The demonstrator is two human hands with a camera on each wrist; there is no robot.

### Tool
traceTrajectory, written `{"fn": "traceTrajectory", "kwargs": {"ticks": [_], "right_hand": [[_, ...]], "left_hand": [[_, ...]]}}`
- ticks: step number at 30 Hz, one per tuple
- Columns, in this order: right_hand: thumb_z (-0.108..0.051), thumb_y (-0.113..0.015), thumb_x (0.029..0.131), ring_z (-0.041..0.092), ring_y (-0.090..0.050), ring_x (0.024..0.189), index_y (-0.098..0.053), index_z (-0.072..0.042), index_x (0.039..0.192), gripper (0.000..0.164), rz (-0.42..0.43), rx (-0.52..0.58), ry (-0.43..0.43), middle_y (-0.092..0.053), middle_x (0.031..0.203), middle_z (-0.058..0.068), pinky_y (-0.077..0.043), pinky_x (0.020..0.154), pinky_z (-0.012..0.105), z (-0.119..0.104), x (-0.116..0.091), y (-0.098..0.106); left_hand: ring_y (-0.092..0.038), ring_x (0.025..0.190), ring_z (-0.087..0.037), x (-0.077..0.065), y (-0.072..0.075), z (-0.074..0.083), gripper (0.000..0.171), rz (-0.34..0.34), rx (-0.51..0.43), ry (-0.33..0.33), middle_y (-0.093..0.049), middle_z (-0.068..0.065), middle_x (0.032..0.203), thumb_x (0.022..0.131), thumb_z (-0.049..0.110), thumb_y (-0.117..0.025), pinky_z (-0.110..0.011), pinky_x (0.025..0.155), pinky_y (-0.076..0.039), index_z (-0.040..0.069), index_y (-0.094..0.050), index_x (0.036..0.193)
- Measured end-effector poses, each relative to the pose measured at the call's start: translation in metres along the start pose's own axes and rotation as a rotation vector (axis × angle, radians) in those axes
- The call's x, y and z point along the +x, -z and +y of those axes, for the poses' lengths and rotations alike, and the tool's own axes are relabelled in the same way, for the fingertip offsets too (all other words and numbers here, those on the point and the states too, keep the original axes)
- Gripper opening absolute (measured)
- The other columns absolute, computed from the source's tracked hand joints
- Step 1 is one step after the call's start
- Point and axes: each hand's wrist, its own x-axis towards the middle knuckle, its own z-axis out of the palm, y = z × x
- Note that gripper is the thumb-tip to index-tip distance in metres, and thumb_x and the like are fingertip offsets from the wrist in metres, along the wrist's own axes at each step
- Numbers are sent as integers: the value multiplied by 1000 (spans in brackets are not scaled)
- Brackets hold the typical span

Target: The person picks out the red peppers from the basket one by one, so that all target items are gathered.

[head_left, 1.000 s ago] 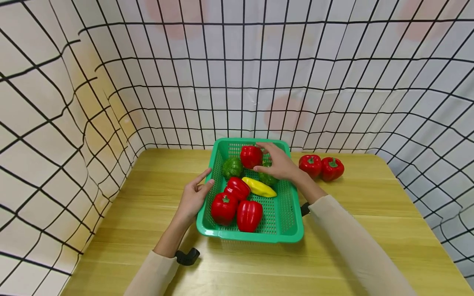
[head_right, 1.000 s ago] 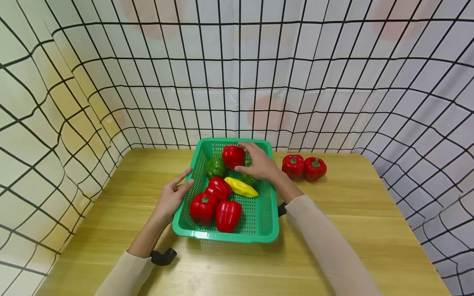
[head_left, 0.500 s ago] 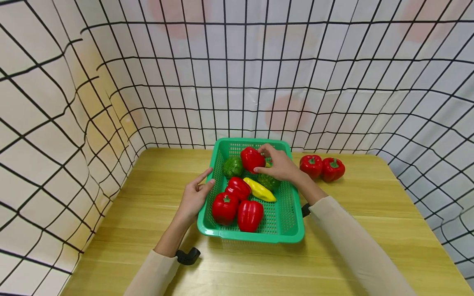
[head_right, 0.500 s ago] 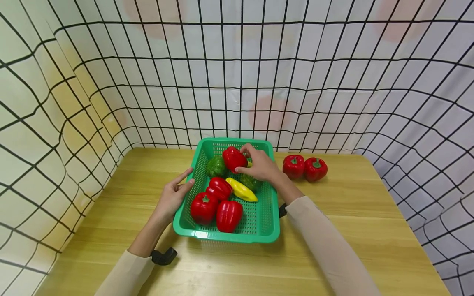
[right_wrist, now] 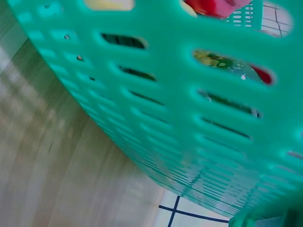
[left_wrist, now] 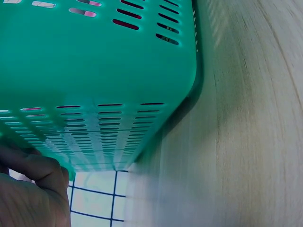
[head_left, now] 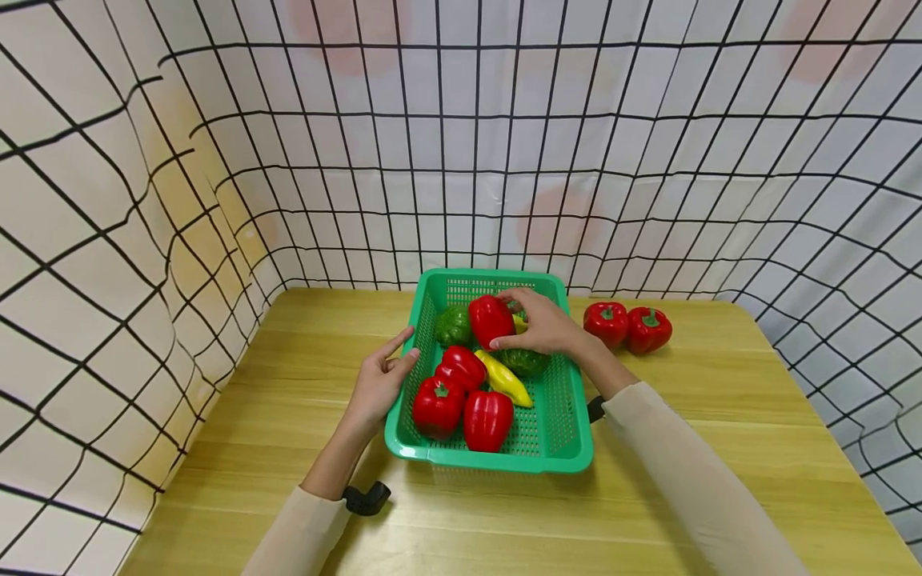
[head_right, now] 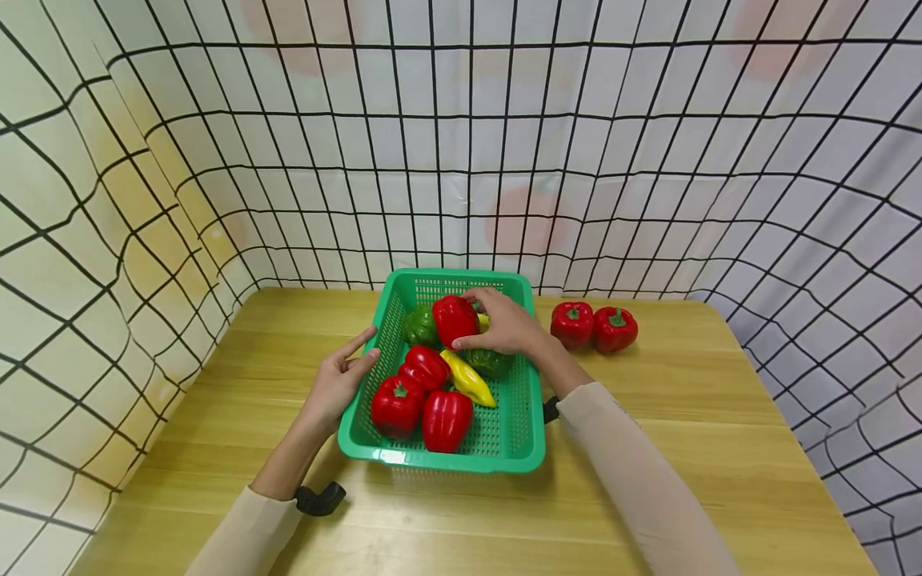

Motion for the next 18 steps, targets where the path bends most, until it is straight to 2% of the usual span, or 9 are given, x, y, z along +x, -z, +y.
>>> {"fn": "traceTrajectory", "kwargs": {"ticks": [5, 9, 12, 18], "right_hand": [[-47, -88, 80, 34, -63, 124, -46, -15, 145, 84, 29, 108, -17, -59, 141, 12, -58, 99, 50, -1, -4, 1], [-43, -90, 78, 35, -68, 116, -48, -15, 143, 83, 67, 187, 5, -59, 138, 11, -61, 92, 47, -1, -7, 3], [-41, -90, 78, 32, -67, 115, -50, -14, 144, 82, 93, 200, 36, -59, 138, 9, -63, 88, 44, -3, -11, 4], [-42, -89, 79, 27, -60, 119, -53, -19, 146, 80, 132, 162, 62, -56, 142, 5, -62, 88, 44, -11, -21, 7]], "left_hand": [[-61, 54, -13, 0, -1, -1, 49, -1, 8, -4, -54, 1, 59, 102, 34, -68, -30, 56, -58, 36, -54, 149], [-60, 53, -13, 0, 0, -1, 49, -4, 10, -2, -53, 1, 58, 102, 36, -67, -30, 55, -57, 37, -54, 149], [-62, 54, -14, 0, 0, -1, 49, -6, 6, 2, -55, 1, 59, 102, 37, -67, -30, 56, -58, 37, -54, 149], [-63, 55, -14, 0, 1, -1, 50, -7, 4, 2, -57, 0, 61, 102, 36, -67, -30, 56, -59, 37, -53, 150]]}}
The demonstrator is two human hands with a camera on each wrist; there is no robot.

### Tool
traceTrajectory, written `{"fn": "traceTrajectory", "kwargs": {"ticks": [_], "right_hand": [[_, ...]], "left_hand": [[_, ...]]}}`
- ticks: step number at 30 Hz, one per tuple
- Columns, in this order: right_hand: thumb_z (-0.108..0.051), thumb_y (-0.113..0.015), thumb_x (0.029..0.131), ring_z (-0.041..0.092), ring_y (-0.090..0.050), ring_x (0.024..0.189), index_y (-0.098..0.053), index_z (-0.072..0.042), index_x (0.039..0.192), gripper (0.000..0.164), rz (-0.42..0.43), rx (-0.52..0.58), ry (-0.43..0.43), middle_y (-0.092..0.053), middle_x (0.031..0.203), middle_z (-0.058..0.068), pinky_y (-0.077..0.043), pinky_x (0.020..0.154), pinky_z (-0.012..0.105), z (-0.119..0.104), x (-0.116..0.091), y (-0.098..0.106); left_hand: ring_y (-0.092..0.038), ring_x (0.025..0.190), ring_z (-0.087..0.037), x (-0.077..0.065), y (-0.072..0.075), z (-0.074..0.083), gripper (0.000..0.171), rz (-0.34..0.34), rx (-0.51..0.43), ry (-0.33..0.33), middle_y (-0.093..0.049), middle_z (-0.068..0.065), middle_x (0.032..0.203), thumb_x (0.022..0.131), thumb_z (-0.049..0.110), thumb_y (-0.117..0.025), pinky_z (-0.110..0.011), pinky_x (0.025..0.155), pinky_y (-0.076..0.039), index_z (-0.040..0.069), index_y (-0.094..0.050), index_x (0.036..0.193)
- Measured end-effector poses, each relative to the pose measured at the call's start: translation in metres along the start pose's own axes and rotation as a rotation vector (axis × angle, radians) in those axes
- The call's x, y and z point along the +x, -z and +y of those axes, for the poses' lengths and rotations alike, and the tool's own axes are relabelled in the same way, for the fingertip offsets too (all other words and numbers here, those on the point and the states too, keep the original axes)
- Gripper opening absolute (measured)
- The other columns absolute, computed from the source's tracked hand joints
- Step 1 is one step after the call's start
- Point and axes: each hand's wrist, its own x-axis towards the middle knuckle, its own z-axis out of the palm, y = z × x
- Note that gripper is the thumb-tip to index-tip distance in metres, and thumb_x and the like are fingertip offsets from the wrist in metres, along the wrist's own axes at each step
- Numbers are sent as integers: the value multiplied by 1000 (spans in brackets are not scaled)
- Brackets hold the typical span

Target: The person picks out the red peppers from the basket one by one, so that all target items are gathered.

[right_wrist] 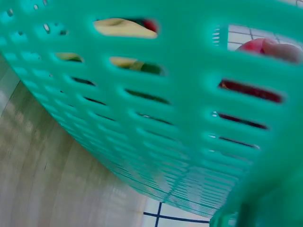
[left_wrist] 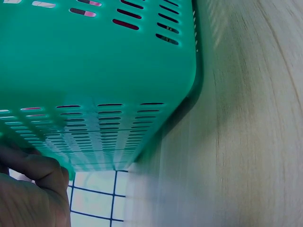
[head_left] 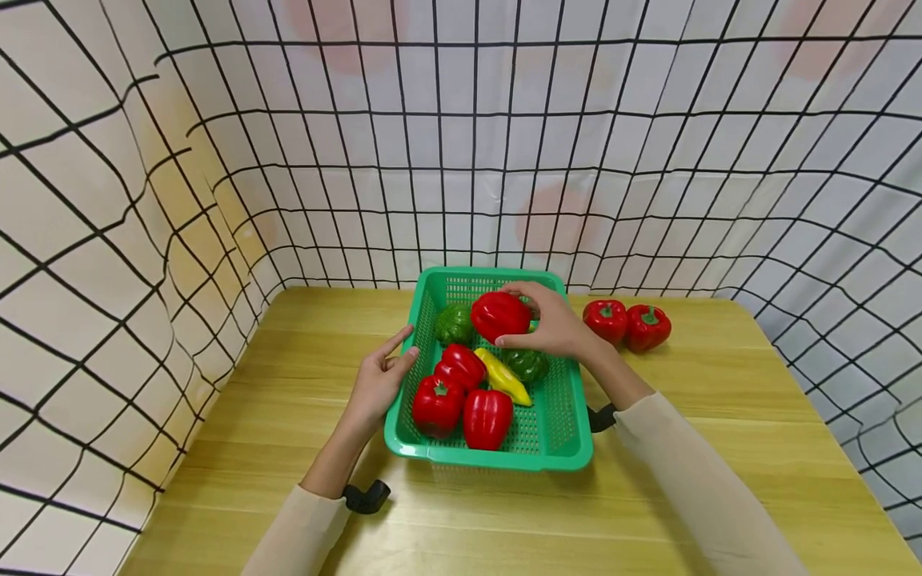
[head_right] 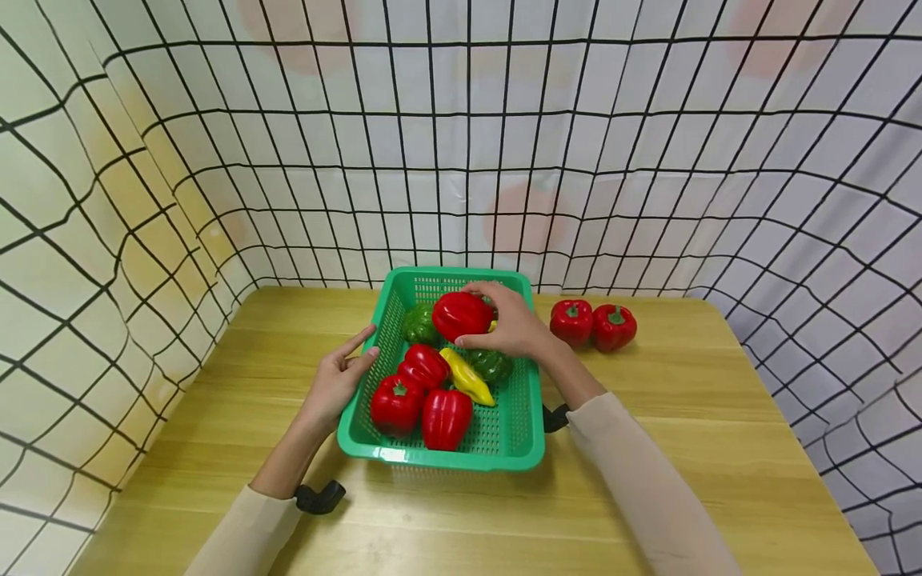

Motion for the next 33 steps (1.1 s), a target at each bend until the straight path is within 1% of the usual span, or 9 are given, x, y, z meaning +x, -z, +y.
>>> {"fn": "traceTrajectory", "kwargs": {"ticks": [3, 7, 10, 16, 19, 23, 26, 29, 33], "right_hand": [[-42, -88, 80, 29, -56, 121, -50, -22, 149, 81, 6, -1, -15, -52, 146, 6, -61, 88, 46, -5, -7, 5], [-40, -87, 81, 32, -59, 119, -46, -18, 150, 84, 37, -1, -43, -52, 146, 10, -61, 89, 48, -9, -16, 15], [-36, -88, 81, 32, -61, 118, -47, -15, 147, 81, 78, -7, -43, -57, 142, 10, -61, 90, 49, -6, -23, 23], [-31, -87, 82, 30, -59, 118, -53, -22, 147, 74, 150, 8, -30, -56, 145, 7, -58, 91, 51, 4, -40, 37], [-30, -87, 83, 33, -61, 120, -49, -25, 150, 77, 174, 30, -64, -54, 147, 9, -59, 90, 53, 7, -49, 43], [-29, -87, 84, 38, -58, 128, -41, -20, 150, 81, 194, 47, -125, -53, 148, 12, -58, 94, 57, 11, -62, 51], [-29, -87, 84, 39, -55, 130, -42, -19, 148, 79, 210, 41, -153, -53, 146, 13, -56, 97, 60, 14, -71, 58], [-27, -86, 85, 39, -55, 128, -46, -23, 149, 75, 237, 24, -165, -52, 146, 11, -56, 95, 61, 19, -80, 65], [-23, -84, 86, 39, -55, 125, -45, -24, 153, 77, 273, 2, -164, -50, 149, 12, -56, 95, 62, 25, -92, 74]], "left_hand": [[-62, 54, -13, 0, 0, 0, 50, -1, 4, 4, -55, 0, 61, 102, 36, -66, -30, 56, -58, 36, -53, 150], [-64, 57, -14, 0, 0, 2, 50, 5, 6, 6, -58, 0, 63, 102, 36, -66, -31, 58, -59, 36, -53, 150], [-66, 59, -14, 0, -1, 3, 50, 7, 0, 9, -61, -2, 66, 102, 36, -67, -31, 60, -60, 36, -54, 150], [-59, 54, -14, 0, -1, 2, 49, -1, 9, 4, -55, -1, 63, 102, 36, -66, -29, 56, -57, 37, -53, 150], [-58, 54, -14, -1, 0, 1, 49, -2, 8, 6, -55, -1, 62, 102, 37, -66, -28, 55, -56, 38, -53, 150], [-56, 51, -13, -1, 1, 0, 49, -1, 18, 2, -52, 1, 60, 102, 38, -66, -28, 54, -55, 39, -53, 149], [-53, 49, -12, -1, 1, -1, 49, -2, 23, 1, -48, 3, 59, 102, 39, -66, -28, 53, -54, 38, -53, 149], [-57, 52, -13, -1, 2, -1, 49, -6, 22, 2, -51, 2, 60, 102, 39, -66, -29, 55, -57, 38, -53, 150], [-68, 62, -16, 0, 1, 0, 50, -11, 18, 5, -64, -5, 69, 102, 38, -66, -32, 62, -61, 37, -53, 150]]}}
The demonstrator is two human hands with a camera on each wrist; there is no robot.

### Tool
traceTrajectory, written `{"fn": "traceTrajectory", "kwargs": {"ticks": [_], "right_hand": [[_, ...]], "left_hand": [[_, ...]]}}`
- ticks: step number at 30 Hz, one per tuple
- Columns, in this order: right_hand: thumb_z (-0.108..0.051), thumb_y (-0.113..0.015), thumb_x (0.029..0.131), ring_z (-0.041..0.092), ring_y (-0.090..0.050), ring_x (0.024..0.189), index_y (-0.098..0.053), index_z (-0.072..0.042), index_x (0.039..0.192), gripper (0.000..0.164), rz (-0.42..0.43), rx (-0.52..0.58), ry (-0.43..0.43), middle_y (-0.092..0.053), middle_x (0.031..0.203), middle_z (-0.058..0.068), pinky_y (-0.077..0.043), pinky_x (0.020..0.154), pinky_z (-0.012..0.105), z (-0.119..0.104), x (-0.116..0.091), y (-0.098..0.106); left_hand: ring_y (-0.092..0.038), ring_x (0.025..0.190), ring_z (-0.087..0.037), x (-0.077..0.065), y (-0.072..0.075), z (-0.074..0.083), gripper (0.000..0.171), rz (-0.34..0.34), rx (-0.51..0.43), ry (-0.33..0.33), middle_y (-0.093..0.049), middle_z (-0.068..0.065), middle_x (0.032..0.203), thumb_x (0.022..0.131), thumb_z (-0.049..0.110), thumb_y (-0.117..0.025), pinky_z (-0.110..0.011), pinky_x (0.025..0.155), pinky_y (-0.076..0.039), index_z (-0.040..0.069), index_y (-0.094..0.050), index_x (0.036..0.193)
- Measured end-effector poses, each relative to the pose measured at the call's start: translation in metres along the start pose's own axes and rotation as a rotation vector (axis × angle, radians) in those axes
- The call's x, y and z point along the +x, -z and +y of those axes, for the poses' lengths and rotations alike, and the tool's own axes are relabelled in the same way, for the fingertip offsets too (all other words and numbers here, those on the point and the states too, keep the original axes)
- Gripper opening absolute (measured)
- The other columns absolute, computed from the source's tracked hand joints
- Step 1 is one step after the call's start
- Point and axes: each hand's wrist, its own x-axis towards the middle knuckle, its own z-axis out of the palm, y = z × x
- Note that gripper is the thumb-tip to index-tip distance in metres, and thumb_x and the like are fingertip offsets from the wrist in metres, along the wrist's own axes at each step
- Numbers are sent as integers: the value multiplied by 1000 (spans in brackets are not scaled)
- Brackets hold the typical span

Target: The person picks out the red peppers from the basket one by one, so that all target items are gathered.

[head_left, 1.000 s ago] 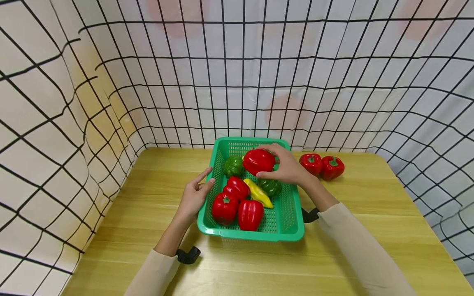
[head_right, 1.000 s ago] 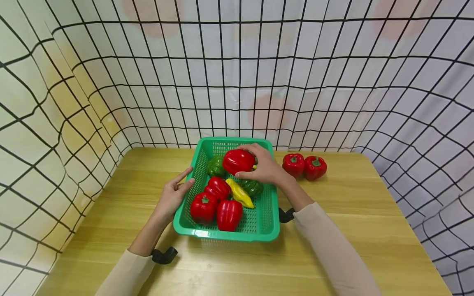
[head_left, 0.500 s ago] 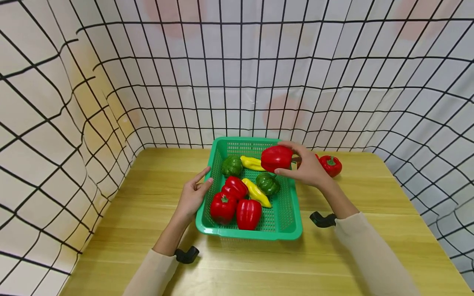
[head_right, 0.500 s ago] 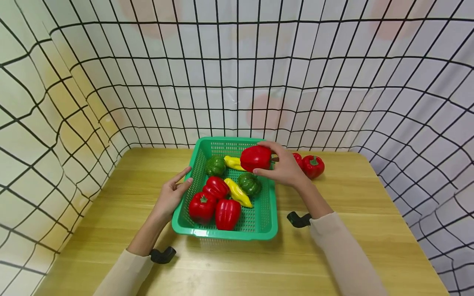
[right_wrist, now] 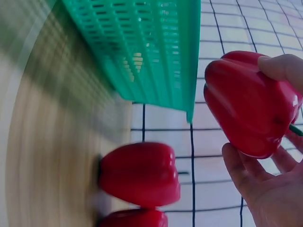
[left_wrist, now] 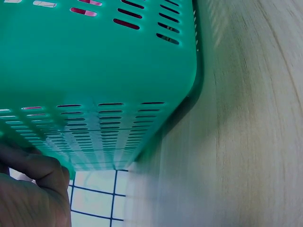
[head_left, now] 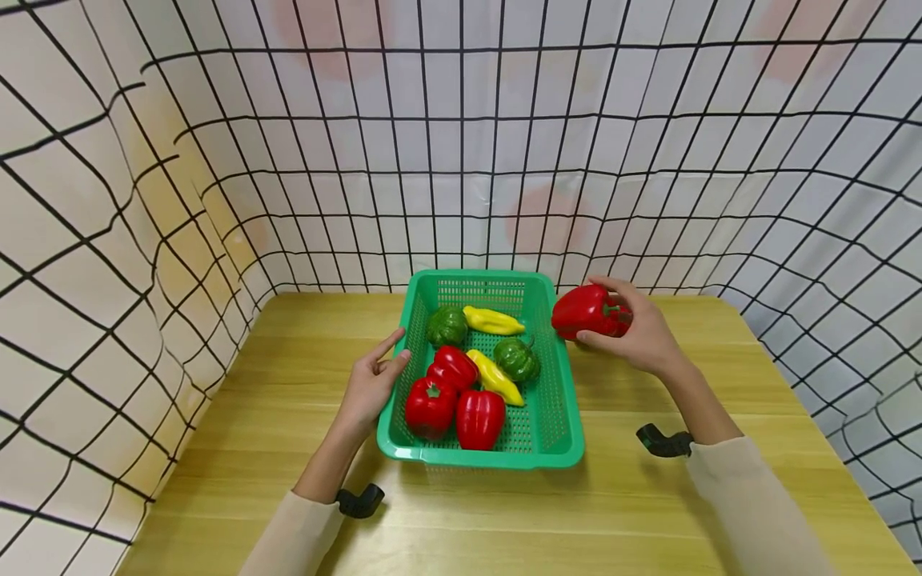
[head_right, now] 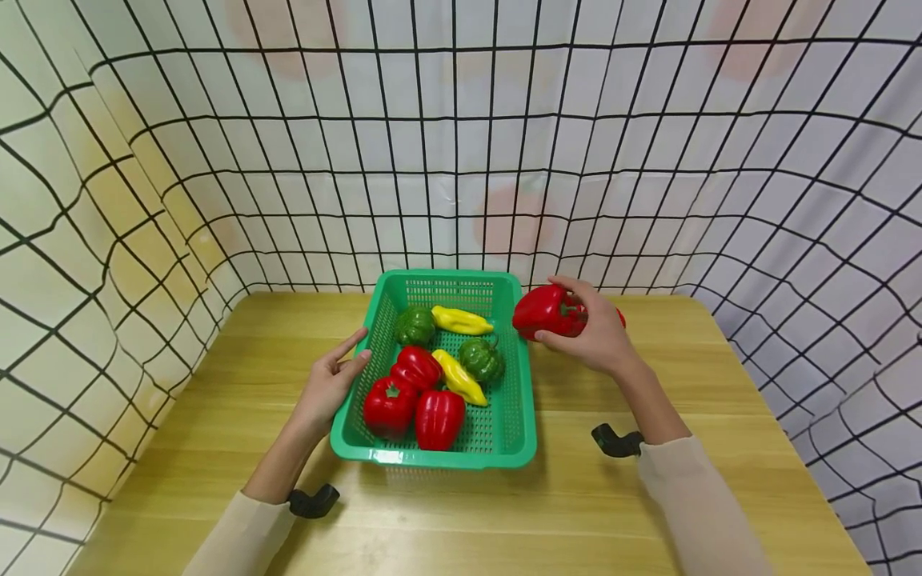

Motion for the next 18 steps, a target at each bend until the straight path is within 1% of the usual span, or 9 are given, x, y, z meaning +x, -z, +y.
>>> {"fn": "traceTrajectory", "kwargs": {"ticks": [4, 8, 11, 14, 16, 18], "right_hand": [[-22, -83, 87, 43, -54, 126, -42, -15, 152, 77, 6, -28, -2, -51, 149, 17, -54, 96, 65, 9, -7, 9], [-23, -83, 87, 47, -53, 127, -46, -11, 149, 74, -4, -68, 5, -52, 147, 21, -53, 94, 68, 20, -13, 13], [-22, -85, 85, 45, -55, 124, -49, -10, 149, 74, -8, -103, 18, -52, 145, 20, -55, 92, 67, 29, -17, 14], [-22, -87, 83, 43, -56, 121, -49, -6, 149, 77, -17, -151, 31, -52, 144, 20, -54, 94, 65, 37, -21, 13], [-22, -88, 82, 41, -57, 119, -49, -5, 146, 78, -29, -176, 25, -54, 141, 21, -54, 95, 64, 43, -23, 12], [-24, -89, 81, 40, -58, 117, -50, -5, 145, 78, -45, -198, 14, -56, 140, 22, -53, 96, 62, 49, -24, 12]], "left_hand": [[-73, 69, -17, 0, 0, 0, 50, -2, -3, 3, -72, -11, 79, 102, 37, -65, -34, 65, -63, 35, -52, 151], [-72, 67, -18, 0, 0, 0, 50, 1, 5, 1, -69, -12, 76, 102, 37, -65, -35, 65, -63, 36, -53, 151], [-73, 67, -18, 0, 1, 0, 50, 2, 3, -1, -70, -9, 76, 103, 37, -65, -35, 65, -63, 36, -52, 151], [-73, 69, -18, 0, 0, 0, 50, -1, -1, 1, -73, -9, 79, 103, 37, -65, -36, 65, -63, 35, -52, 151], [-74, 70, -17, 0, 0, 1, 51, 0, -5, 5, -74, -10, 82, 103, 37, -65, -35, 65, -63, 35, -52, 152], [-74, 69, -18, -1, 0, 1, 51, 3, -8, 8, -75, -15, 85, 102, 37, -66, -36, 65, -63, 36, -52, 151]]}}
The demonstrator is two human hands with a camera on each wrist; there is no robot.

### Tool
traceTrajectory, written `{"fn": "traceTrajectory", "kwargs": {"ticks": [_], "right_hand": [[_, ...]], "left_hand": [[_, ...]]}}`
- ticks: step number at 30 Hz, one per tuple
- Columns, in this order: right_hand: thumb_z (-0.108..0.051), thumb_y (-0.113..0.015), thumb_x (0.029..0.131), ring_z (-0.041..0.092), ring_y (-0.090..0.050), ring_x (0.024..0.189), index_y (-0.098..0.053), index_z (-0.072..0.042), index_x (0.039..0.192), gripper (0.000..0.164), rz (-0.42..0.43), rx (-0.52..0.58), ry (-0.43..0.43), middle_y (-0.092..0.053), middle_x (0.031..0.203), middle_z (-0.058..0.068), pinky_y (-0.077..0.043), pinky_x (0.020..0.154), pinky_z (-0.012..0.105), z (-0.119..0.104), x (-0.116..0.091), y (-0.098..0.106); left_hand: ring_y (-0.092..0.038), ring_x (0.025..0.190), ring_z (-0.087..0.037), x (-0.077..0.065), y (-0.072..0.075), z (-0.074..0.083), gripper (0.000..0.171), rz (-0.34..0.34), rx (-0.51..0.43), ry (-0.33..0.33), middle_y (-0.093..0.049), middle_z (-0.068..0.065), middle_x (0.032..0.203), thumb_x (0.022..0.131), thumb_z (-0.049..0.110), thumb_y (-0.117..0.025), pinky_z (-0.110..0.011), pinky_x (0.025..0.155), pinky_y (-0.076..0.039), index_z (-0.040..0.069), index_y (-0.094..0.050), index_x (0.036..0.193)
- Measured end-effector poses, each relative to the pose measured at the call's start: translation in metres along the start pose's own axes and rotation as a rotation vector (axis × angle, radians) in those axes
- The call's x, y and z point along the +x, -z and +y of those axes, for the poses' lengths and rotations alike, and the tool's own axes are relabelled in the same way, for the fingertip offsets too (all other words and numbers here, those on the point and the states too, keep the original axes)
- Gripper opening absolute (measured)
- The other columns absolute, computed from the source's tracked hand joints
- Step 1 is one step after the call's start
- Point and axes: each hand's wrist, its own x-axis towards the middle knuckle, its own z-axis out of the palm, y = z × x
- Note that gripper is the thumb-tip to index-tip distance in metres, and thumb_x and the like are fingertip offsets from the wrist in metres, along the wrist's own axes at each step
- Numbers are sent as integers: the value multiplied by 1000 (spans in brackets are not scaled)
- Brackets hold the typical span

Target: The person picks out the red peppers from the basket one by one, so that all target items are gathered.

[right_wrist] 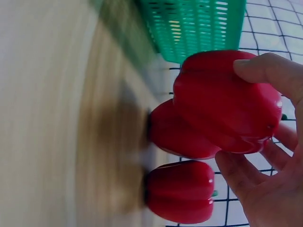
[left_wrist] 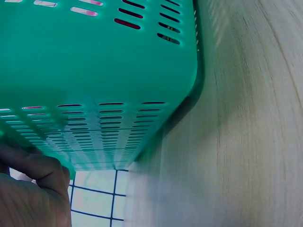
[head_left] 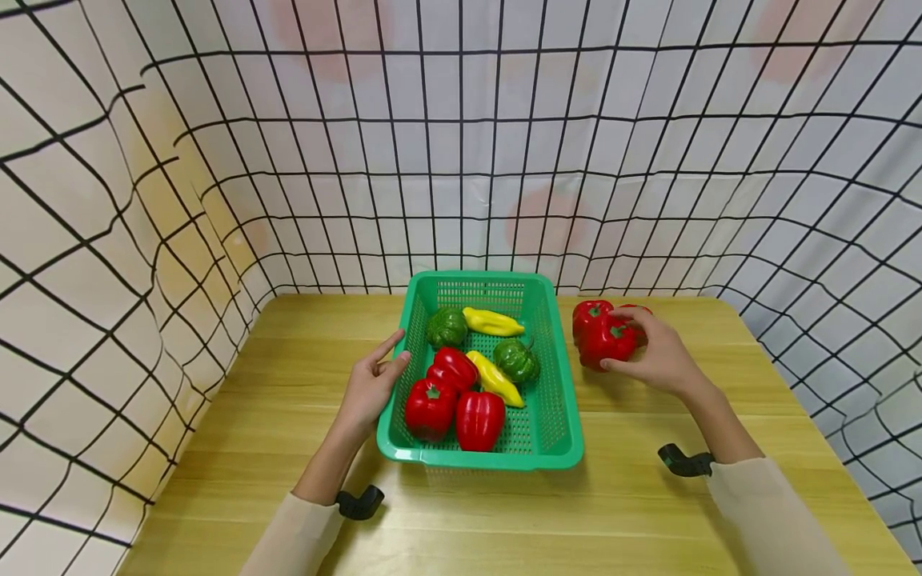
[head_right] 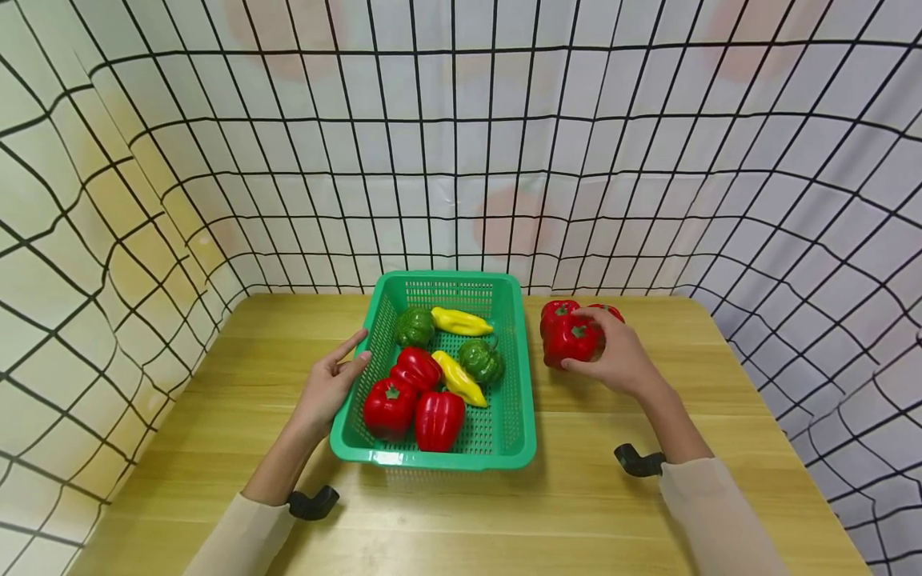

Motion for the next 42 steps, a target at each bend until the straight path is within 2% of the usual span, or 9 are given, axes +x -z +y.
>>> {"fn": "traceTrajectory", "kwargs": {"ticks": [4, 7, 9, 17, 24, 32, 38, 42], "right_hand": [[-22, -90, 80, 44, -57, 120, -53, -6, 142, 74, -39, -18, -7, -54, 141, 23, -52, 99, 63, 9, -2, -4], [-20, -90, 79, 48, -53, 126, -54, -6, 142, 74, -60, -29, -4, -51, 143, 25, -50, 102, 65, 12, -4, -6], [-20, -90, 79, 49, -51, 126, -53, -5, 144, 76, -66, -36, -7, -49, 142, 26, -51, 101, 65, 13, -5, -7], [-21, -88, 82, 48, -51, 128, -43, -2, 151, 84, -70, -21, -69, -46, 149, 27, -48, 105, 65, 21, -9, -13], [-18, -89, 82, 51, -52, 130, -45, -3, 150, 83, -50, 20, -72, -46, 150, 26, -46, 107, 66, 25, -12, -18], [-26, -89, 83, 53, -53, 129, -45, -4, 150, 84, -35, 36, -69, -46, 151, 26, -45, 106, 67, 26, -17, -18], [-33, -88, 84, 48, -54, 130, -45, -6, 151, 83, 8, 78, -86, -50, 148, 23, -44, 108, 65, 22, -20, -13], [-34, -85, 87, 44, -53, 131, -46, -7, 151, 80, 37, 91, -75, -52, 148, 22, -42, 109, 66, 12, -19, -7]], "left_hand": [[-75, 73, -18, -1, -1, 1, 51, 4, -4, 3, -74, -26, 99, 103, 36, -66, -36, 67, -64, 36, -52, 151], [-76, 75, -18, 0, 0, 1, 51, 1, -5, 4, -73, -29, 105, 103, 36, -65, -36, 68, -64, 35, -51, 152], [-76, 75, -18, 0, 0, 0, 51, 0, -8, 4, -74, -28, 105, 103, 36, -65, -36, 68, -64, 35, -51, 152], [-71, 66, -16, -1, -1, 0, 51, -2, -9, -1, -71, -15, 81, 103, 35, -65, -33, 64, -62, 34, -51, 152], [-73, 69, -18, -1, -1, 0, 51, -2, -21, 2, -72, -21, 88, 102, 36, -66, -36, 65, -63, 36, -52, 151], [-74, 71, -19, -1, 0, 0, 51, -4, -22, 3, -72, -22, 89, 102, 37, -66, -37, 66, -64, 37, -52, 151], [-74, 70, -18, -2, -1, 0, 50, 1, -21, 4, -72, -24, 91, 102, 36, -66, -36, 66, -63, 37, -53, 150], [-74, 69, -19, -2, -1, 1, 49, 2, -25, 4, -73, -20, 88, 102, 35, -66, -36, 65, -63, 37, -53, 150]]}}
